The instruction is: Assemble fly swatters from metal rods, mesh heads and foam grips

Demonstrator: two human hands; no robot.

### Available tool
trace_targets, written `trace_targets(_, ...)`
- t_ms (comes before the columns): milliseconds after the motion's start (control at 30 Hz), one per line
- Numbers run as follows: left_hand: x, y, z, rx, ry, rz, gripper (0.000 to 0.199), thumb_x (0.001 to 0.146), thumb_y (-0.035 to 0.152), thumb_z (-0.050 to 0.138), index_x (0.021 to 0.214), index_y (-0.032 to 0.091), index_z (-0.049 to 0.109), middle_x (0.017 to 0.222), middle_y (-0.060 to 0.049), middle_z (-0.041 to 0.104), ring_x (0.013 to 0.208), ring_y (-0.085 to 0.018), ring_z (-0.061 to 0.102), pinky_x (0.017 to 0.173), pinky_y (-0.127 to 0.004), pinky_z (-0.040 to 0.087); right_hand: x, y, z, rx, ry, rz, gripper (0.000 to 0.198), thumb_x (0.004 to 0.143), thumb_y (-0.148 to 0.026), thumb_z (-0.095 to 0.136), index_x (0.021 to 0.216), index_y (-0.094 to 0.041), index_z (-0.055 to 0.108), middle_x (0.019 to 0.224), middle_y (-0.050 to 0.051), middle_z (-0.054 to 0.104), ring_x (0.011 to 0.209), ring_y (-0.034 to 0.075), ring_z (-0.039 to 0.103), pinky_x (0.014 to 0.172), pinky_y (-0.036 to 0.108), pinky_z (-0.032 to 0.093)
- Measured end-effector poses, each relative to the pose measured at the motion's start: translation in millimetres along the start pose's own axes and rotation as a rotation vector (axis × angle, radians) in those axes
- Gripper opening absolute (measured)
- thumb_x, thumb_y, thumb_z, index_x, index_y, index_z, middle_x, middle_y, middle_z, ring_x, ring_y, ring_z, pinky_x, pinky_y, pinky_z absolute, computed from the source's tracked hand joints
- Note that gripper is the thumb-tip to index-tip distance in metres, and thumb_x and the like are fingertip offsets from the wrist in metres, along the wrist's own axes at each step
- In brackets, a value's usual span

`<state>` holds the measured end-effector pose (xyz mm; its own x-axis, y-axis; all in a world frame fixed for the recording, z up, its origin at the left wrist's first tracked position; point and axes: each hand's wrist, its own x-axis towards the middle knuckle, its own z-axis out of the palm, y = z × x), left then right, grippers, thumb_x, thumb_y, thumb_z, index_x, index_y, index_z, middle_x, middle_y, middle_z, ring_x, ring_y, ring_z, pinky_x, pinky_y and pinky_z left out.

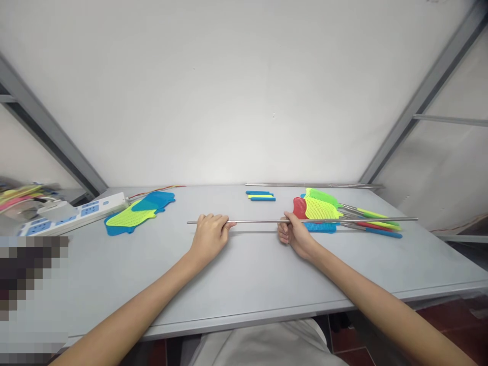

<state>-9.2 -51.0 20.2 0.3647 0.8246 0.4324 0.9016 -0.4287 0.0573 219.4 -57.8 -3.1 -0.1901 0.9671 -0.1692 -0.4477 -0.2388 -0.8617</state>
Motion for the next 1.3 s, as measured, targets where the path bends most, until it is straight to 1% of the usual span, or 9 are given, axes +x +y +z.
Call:
trace_targets(133, 0, 3, -1, -0.018, 0.002, 0.004, 0.032, 0.086, 0.032, 0.032, 0.061, 0.018, 0.047, 0.062, -0.002, 0.057, 0.061, -0.017, 0.047, 0.061, -0.03, 0.024, -2, -1, 3, -0.044, -0.012, 0.013, 0.041, 0.076, -0.04, 0.041, 0.043, -0.015, 0.04, 0.044, -0.004, 0.029, 0.038, 0.006, 0.027, 0.038, 0.021, 0.02)
trace_targets(333, 0, 10, -3, -0.158, -0.055, 0.04, 0.035, 0.086, 0.039, 0.031, 0.063, 0.018, 0.048, 0.062, -0.001, 0.056, 0.062, -0.016, 0.048, 0.064, -0.029, 0.028, -6, 0, 8, -0.177, -0.064, 0.006, 0.038, 0.075, -0.04, 0.044, 0.047, -0.014, 0.047, 0.043, -0.003, 0.033, 0.038, 0.006, 0.029, 0.039, 0.022, 0.023)
trace_targets(533, 1, 11, -4, -0.204, -0.066, 0.04, 0.033, 0.084, 0.04, 0.032, 0.069, 0.018, 0.052, 0.068, -0.002, 0.057, 0.067, -0.017, 0.049, 0.067, -0.03, 0.03, -7, -3, 9, -0.207, -0.017, -0.001, 0.035, 0.073, -0.038, 0.048, 0.047, -0.014, 0.047, 0.043, -0.004, 0.033, 0.038, 0.006, 0.028, 0.038, 0.021, 0.022)
trace_targets(733, 5, 5, -4, -0.209, -0.03, -0.012, 0.032, 0.082, 0.046, 0.035, 0.076, 0.019, 0.05, 0.079, -0.003, 0.056, 0.075, -0.018, 0.049, 0.071, -0.031, 0.033, -7, -5, 9, -0.234, -0.026, -0.014, 0.034, 0.072, -0.038, 0.05, 0.049, -0.014, 0.048, 0.044, -0.004, 0.032, 0.039, 0.005, 0.028, 0.039, 0.021, 0.022)
trace_targets(933, 9, -6, -6, -0.208, -0.028, -0.015, 0.033, 0.081, 0.049, 0.036, 0.075, 0.019, 0.047, 0.077, -0.003, 0.055, 0.075, -0.019, 0.049, 0.073, -0.031, 0.033, -7, -5, 8, -0.233, -0.025, -0.021, 0.034, 0.072, -0.039, 0.05, 0.049, -0.014, 0.047, 0.045, -0.004, 0.031, 0.039, 0.005, 0.028, 0.039, 0.021, 0.021)
trace_targets(1033, 11, -9, -8, -0.254, -0.08, 0.028, 0.032, 0.083, 0.045, 0.032, 0.074, 0.019, 0.048, 0.076, -0.002, 0.055, 0.074, -0.018, 0.049, 0.074, -0.031, 0.033, -6, -6, 7, -0.221, -0.015, -0.022, 0.034, 0.072, -0.039, 0.05, 0.049, -0.014, 0.047, 0.045, -0.004, 0.032, 0.039, 0.005, 0.028, 0.039, 0.021, 0.022)
trace_targets(1133, 10, -9, -10, -0.311, -0.161, 0.065, 0.032, 0.086, 0.04, 0.027, 0.073, 0.019, 0.048, 0.069, -0.001, 0.054, 0.066, -0.016, 0.049, 0.072, -0.03, 0.034, -5, -7, 6, -0.214, 0.004, -0.024, 0.035, 0.073, -0.039, 0.048, 0.048, -0.014, 0.047, 0.043, -0.004, 0.032, 0.038, 0.005, 0.028, 0.038, 0.021, 0.022)
trace_targets(1200, 9, -7, -10, -0.328, -0.175, 0.071, 0.032, 0.086, 0.04, 0.027, 0.073, 0.02, 0.048, 0.068, 0.0, 0.054, 0.064, -0.015, 0.048, 0.071, -0.029, 0.034, -6, -7, 5, -0.237, -0.012, -0.025, 0.037, 0.075, -0.041, 0.045, 0.049, -0.014, 0.049, 0.043, -0.003, 0.033, 0.038, 0.006, 0.029, 0.038, 0.021, 0.023)
trace_targets(1300, 7, -5, -8, -0.31, -0.147, 0.065, 0.033, 0.083, 0.045, 0.032, 0.07, 0.019, 0.048, 0.069, 0.0, 0.055, 0.066, -0.016, 0.05, 0.069, -0.028, 0.034, -7, -5, 5, -0.345, -0.098, -0.017, 0.042, 0.078, -0.045, 0.039, 0.054, -0.014, 0.053, 0.044, -0.002, 0.038, 0.039, 0.007, 0.033, 0.037, 0.02, 0.025)
